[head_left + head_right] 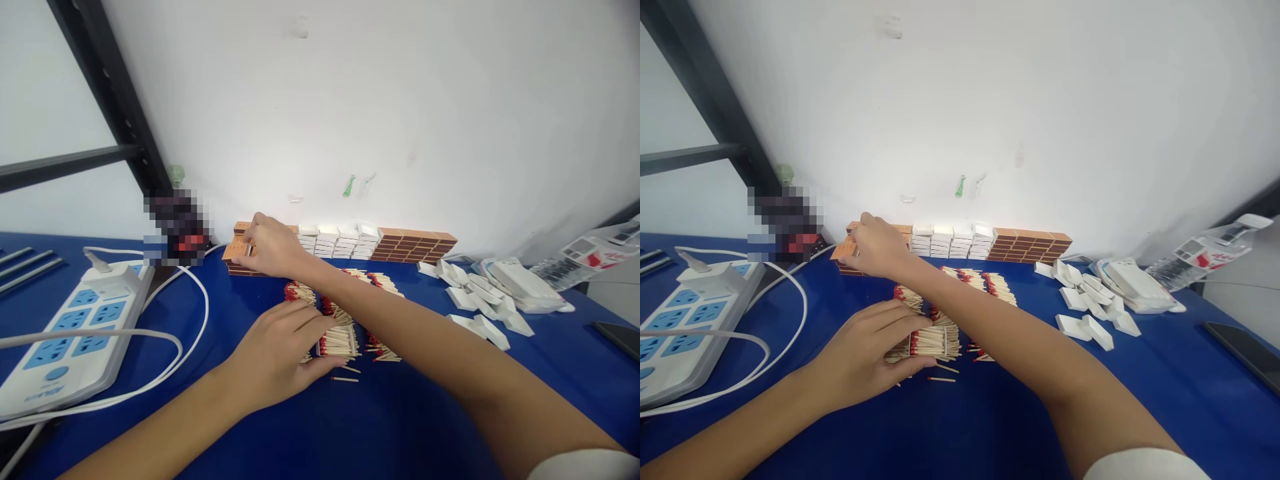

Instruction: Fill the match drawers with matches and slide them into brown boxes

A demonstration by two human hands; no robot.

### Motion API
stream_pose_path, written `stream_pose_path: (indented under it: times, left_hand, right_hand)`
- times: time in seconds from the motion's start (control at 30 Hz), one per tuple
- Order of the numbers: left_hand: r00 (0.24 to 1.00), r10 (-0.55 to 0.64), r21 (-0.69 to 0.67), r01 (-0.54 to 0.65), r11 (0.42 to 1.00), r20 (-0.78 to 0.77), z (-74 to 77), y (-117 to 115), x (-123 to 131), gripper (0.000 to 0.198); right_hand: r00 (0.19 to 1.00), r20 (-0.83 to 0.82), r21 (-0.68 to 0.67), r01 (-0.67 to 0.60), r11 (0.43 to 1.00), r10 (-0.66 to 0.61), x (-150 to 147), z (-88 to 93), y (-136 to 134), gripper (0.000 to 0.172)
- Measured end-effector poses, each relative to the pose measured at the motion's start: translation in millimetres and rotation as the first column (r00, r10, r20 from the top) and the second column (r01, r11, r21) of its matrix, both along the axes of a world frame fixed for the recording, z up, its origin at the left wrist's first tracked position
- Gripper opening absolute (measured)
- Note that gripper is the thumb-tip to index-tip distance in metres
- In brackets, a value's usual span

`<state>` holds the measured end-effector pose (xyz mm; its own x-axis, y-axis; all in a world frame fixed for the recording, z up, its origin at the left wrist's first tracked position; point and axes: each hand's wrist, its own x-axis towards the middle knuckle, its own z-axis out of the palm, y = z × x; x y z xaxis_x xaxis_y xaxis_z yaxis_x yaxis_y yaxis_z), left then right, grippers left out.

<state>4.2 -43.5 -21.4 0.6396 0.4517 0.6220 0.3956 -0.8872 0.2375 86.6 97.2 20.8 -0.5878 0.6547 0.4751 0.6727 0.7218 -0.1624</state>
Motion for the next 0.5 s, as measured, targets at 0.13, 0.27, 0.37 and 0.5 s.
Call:
stream_pose_path:
  times: [0.13,0.27,0.37,0.5]
  left_hand:
    - [1.0,-0.006,-0.014,0.006,1.0,-0.005,0.3,1,-1,0.032]
    - [1.0,-0.004,-0.002,0.004,1.0,-0.006,-1.4,1,0,0.034]
    - [1.0,-0.004,-0.014,0.003,1.0,-0.018,-1.5,0,-1,0.034]
    - [1.0,-0.003,-0.03,0.002,1.0,-0.029,0.8,1,-2,0.035]
  right_hand:
    - [0.995,0.101,0.052,0.011,0.999,-0.016,0,0.1,-5,0.034]
    - [0.99,0.128,0.103,-0.065,0.993,0.052,-3,-1.0,-3,0.031]
    - [0.968,0.188,0.159,-0.196,0.968,0.165,-9,-2.0,2,0.032]
    - [0.92,0.308,0.202,-0.313,0.928,0.244,-19,-2.0,9,0.027]
